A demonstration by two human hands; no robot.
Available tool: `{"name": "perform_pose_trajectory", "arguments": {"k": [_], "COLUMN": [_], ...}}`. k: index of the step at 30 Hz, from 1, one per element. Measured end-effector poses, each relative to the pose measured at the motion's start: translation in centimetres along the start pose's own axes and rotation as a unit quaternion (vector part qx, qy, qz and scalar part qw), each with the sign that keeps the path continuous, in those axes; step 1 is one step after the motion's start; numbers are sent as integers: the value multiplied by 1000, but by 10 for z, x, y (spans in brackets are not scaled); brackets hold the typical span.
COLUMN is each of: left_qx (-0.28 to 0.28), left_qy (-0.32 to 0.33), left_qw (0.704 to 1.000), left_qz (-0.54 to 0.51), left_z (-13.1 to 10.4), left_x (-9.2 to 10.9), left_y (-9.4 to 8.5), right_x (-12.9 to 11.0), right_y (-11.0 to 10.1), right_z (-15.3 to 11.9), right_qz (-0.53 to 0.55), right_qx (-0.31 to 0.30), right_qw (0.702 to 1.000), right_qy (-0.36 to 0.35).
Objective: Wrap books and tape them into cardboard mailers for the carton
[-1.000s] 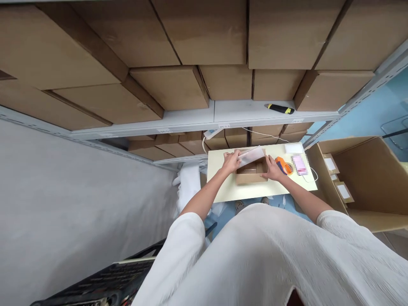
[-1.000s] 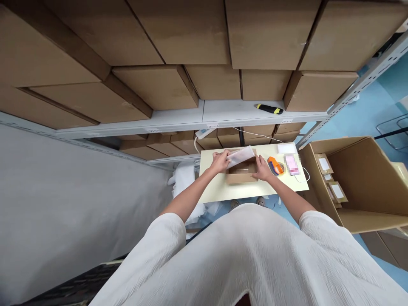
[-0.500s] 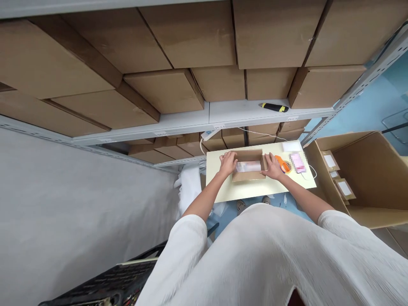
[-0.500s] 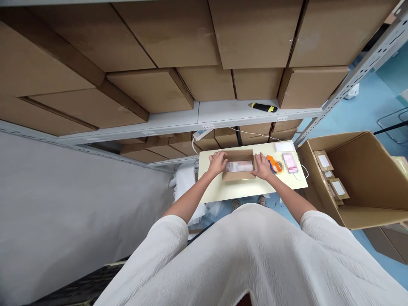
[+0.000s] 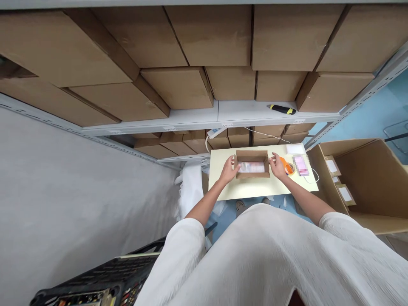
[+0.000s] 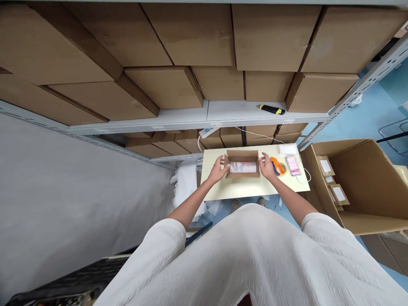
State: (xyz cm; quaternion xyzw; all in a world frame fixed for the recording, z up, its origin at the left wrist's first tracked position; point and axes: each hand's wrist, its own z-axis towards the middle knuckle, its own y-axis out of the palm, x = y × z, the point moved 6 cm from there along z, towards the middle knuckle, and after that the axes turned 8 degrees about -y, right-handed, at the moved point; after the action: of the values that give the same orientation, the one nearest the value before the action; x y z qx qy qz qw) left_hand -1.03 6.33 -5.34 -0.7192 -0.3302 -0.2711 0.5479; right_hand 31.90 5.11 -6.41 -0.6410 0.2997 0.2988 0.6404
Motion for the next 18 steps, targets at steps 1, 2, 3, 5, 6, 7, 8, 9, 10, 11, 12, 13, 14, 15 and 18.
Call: {"name": "perform_pose_trajectory", "arguments": {"k": [1,2,3,5,6,7,8,9,10,11,12,13,14,15,18], "left_qx": [-20,-41,-63,-102,-115,-123,-126,-124,-121,-116,-109,-103,-95,-85,-37], "left_qy": [25,46,63,86,94,99,101,100,95,88,79,68,56,44,16], "left_qw": [999,997,993,983,978,974,972,972,973,975,978,981,983,985,986], "left_qz": [19,44,73,129,149,163,170,172,170,165,159,152,146,142,160], "left_z": [-5,-9,-13,-20,-23,-24,-25,-24,-23,-20,-17,-13,-10,-6,4], "left_x": [3,6,7,6,5,3,1,0,-1,-2,-2,-1,0,2,7], "left_y": [3,6,9,15,17,19,20,20,20,20,20,20,20,21,23], "right_x": [-2,-3,-4,-5,-5,-5,-5,-5,-5,-5,-5,-5,-5,-5,-6], "right_y": [2,3,5,7,8,8,8,8,8,7,7,6,6,6,4], "right_z": [0,-1,-2,-4,-5,-7,-7,-8,-7,-7,-5,-3,-1,2,11], "right_qz": [10,13,13,0,-9,-17,-24,-28,-30,-29,-27,-25,-23,-21,-33], "right_qx": [-10,-20,-31,-50,-59,-67,-71,-73,-73,-72,-69,-65,-61,-54,-27], "right_qw": [1000,1000,999,999,998,998,997,997,997,997,997,997,998,998,999], "right_qy": [2,3,3,3,3,4,6,9,12,16,18,21,23,26,31]}}
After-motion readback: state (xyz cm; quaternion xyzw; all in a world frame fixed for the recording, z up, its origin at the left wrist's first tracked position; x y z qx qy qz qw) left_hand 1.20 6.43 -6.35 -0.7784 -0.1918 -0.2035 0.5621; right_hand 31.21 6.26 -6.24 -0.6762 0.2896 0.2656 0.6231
